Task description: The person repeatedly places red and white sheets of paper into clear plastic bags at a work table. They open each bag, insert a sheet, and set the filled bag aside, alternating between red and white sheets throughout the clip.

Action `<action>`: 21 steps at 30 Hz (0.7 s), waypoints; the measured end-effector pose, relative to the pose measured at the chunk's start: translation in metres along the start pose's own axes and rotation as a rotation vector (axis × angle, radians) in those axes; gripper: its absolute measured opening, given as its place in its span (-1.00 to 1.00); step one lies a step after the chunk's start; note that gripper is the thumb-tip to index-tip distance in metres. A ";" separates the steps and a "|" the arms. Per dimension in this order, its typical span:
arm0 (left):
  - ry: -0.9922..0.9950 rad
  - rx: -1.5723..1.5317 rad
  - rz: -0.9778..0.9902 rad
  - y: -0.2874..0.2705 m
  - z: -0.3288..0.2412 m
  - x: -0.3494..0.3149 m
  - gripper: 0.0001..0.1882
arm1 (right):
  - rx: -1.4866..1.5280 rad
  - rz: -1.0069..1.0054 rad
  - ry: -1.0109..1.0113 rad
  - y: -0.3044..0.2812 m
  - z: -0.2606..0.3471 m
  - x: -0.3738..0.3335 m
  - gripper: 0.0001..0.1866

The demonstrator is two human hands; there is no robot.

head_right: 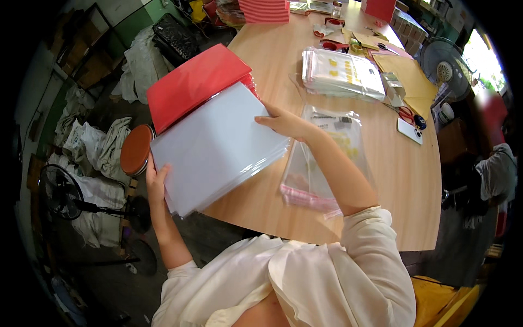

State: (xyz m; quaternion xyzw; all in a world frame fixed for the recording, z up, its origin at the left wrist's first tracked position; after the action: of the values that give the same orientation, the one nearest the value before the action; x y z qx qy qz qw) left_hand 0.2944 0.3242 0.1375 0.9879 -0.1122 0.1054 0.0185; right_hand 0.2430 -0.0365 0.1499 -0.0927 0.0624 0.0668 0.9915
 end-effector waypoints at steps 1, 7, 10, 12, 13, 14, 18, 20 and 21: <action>-0.012 -0.014 -0.002 0.000 0.000 0.006 -0.31 | 0.000 -0.008 -0.009 0.000 -0.008 0.002 -0.30; -0.050 -0.104 -0.048 0.003 0.005 0.010 -0.41 | -0.023 -0.090 -0.021 -0.009 -0.010 -0.001 -0.28; -0.114 -0.139 -0.134 -0.004 0.018 0.005 -0.47 | 0.283 -0.058 0.263 0.009 -0.005 -0.009 -0.30; -0.152 -0.211 -0.164 0.001 0.023 0.007 -0.54 | 0.284 -0.090 0.222 0.003 -0.017 0.000 -0.34; -0.176 -0.264 -0.174 0.004 0.024 0.005 -0.57 | 0.284 -0.106 0.201 0.000 -0.021 0.003 -0.35; -0.206 -0.311 -0.187 0.006 0.023 0.002 -0.60 | 0.284 -0.091 0.207 0.002 -0.022 0.005 -0.36; -0.218 -0.379 -0.209 0.026 0.005 -0.008 -0.61 | 0.235 -0.076 0.232 0.001 -0.015 0.006 -0.37; -0.223 -0.386 -0.267 0.027 0.005 -0.011 -0.59 | 0.242 -0.058 0.229 0.001 -0.018 0.011 -0.37; -0.234 -0.408 -0.269 0.029 0.007 -0.012 -0.56 | 0.270 -0.034 0.220 0.002 -0.019 0.013 -0.37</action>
State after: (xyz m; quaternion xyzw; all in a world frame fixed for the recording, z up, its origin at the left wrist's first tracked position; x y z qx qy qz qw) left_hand 0.2775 0.2985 0.1288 0.9752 -0.0001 -0.0379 0.2180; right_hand 0.2535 -0.0368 0.1288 0.0335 0.1775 0.0305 0.9831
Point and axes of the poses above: each hand's wrist, its own x-axis towards the middle knuckle, its own y-axis out of the palm, z = x × y, the point moved 8 cm from there along x, towards the middle knuckle, and after that the axes turned 1 degree about -x, right-handed, at the moved point
